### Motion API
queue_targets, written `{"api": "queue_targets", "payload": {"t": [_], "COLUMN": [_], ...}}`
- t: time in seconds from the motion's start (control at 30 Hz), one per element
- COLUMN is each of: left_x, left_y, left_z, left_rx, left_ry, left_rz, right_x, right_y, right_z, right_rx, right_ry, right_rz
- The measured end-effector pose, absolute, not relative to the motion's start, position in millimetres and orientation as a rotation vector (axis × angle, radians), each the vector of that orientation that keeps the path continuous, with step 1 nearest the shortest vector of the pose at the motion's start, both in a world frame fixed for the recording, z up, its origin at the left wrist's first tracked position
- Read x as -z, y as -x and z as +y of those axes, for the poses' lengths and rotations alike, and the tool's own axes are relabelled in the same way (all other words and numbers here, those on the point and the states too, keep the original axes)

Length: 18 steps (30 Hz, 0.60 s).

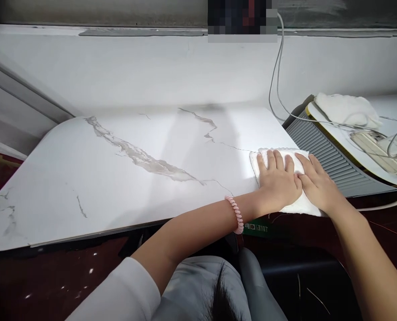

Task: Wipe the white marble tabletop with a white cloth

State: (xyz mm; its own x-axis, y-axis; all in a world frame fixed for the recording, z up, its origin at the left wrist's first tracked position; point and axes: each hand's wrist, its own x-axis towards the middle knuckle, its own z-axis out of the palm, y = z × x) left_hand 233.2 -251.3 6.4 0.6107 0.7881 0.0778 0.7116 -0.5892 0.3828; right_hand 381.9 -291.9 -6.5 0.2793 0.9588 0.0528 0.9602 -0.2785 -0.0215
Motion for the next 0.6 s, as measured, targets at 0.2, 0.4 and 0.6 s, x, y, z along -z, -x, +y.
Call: {"api": "queue_targets", "payload": {"t": [0.2,0.4,0.6], "left_x": [-5,-7,-6], "left_y": [-252,-258,-257], "left_z": [-211,-154,-98], "left_rx": [-0.370,-0.381,-0.417], "left_ry": [-2.507,-2.476,-2.435], "left_rz": [1.296,1.430,1.488], "right_x": [-11,-23,-19], "right_y": [-392,-385,-386], "right_z": [-238,-170,-107], "right_rx": [-0.320,-0.396,-0.350], "right_ry": [2.436,2.527,2.436], "right_rz": [-1.768,-1.761,-1.849]}}
